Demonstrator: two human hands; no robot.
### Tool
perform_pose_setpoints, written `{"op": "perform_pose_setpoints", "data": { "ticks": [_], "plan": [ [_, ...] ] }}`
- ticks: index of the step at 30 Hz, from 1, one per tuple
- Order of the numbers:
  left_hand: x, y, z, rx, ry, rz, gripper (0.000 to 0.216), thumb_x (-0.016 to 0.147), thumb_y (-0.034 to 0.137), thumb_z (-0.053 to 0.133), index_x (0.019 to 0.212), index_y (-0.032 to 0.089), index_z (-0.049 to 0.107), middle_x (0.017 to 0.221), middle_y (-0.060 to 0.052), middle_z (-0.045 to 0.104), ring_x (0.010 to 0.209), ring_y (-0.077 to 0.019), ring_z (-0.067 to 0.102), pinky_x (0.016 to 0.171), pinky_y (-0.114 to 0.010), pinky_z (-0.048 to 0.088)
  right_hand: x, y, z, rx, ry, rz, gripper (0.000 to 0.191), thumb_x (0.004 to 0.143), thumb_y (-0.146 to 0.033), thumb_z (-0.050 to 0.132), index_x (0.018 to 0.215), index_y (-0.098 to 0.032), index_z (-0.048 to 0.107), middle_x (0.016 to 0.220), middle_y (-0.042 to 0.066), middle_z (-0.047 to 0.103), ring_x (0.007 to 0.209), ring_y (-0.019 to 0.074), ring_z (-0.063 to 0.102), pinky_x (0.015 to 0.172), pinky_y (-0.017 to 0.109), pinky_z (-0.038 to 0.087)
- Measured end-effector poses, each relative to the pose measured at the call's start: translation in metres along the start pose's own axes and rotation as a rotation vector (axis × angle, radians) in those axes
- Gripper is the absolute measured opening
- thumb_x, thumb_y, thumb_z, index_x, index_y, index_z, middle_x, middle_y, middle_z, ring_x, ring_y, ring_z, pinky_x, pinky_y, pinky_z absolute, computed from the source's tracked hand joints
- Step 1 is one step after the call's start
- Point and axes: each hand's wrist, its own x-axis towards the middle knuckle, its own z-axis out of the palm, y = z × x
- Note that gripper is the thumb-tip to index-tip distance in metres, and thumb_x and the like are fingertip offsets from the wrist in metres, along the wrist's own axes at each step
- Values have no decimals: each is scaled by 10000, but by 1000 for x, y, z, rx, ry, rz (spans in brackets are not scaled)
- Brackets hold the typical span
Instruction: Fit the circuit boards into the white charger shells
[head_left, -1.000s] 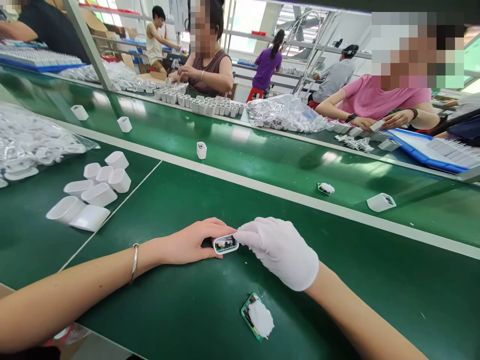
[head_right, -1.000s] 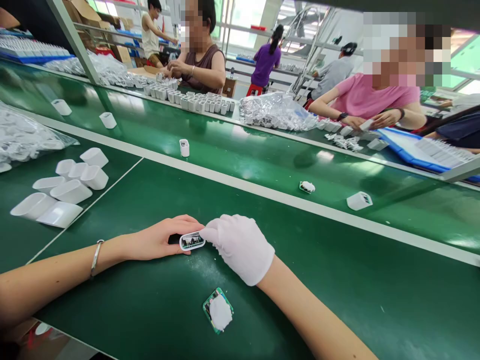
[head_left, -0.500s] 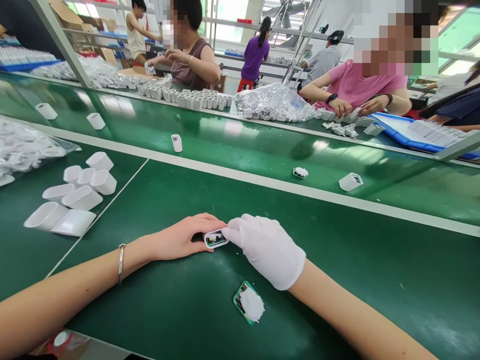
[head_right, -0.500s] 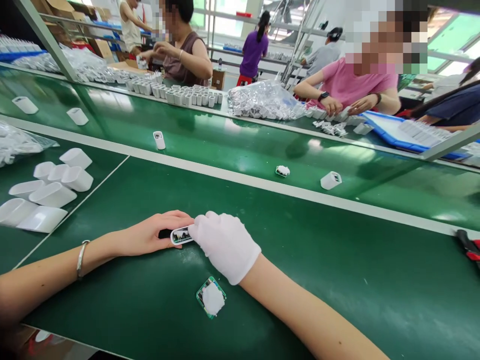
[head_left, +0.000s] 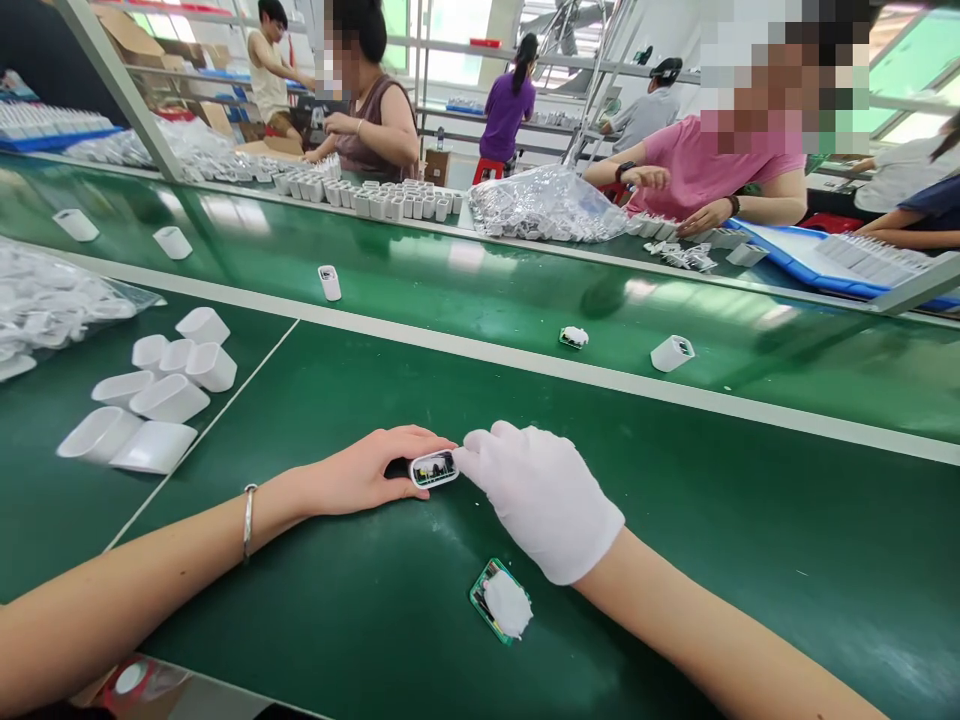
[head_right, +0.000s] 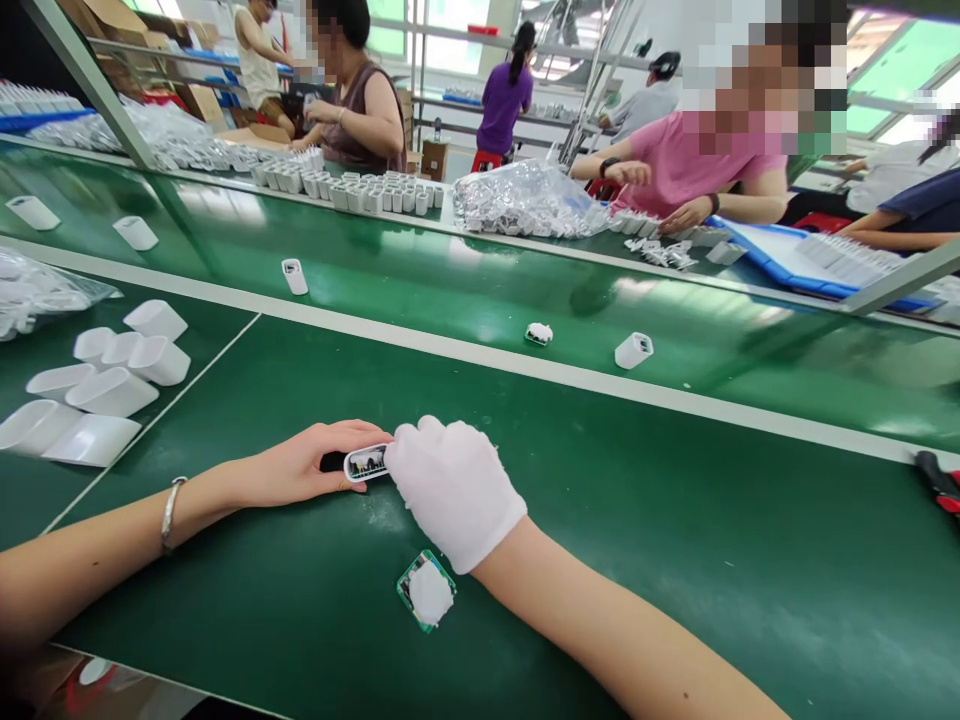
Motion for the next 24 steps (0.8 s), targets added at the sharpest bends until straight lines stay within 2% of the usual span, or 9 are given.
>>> {"op": "perform_pose_setpoints", "data": {
  "ticks": [6, 12, 16, 24],
  "plan": [
    [0, 1, 0, 14, 7, 8, 339, 832, 208, 592, 1171, 201, 570, 1185, -65, 605, 1161, -210, 491, 952, -318, 418, -12, 4, -8, 50, -19, 64, 248, 826, -49, 427, 875, -212, 607, 801, 52, 616, 665, 182, 578, 462, 287, 182],
    [-2, 2, 2, -6, 26, 25, 367, 836, 208, 582, 1203, 213, 555, 1179, -69, 608, 1128, -211, 516, 939, -324, 428, -21, 7, -12, 62, 60, -31, 244, 841, -80, 436, 892, -246, 608, 754, 19, 614, 637, 149, 534, 461, 284, 154],
    [-1, 1, 2, -4, 22, 51, 365, 841, 196, 577, 1205, 220, 556, 1154, -66, 619, 1124, -205, 513, 959, -332, 416, -8, -1, -8, 81, 28, -64, 249, 880, -112, 402, 915, -255, 603, 785, 14, 624, 639, 158, 545, 452, 280, 142],
    [-1, 1, 2, -32, 12, 24, 361, 842, 195, 574, 1202, 226, 567, 1148, -70, 618, 1120, -211, 518, 958, -339, 419, 1, -12, -3, 71, -26, 19, 247, 871, -82, 362, 884, -194, 581, 787, 61, 609, 656, 182, 589, 477, 255, 248]
  ]
}}
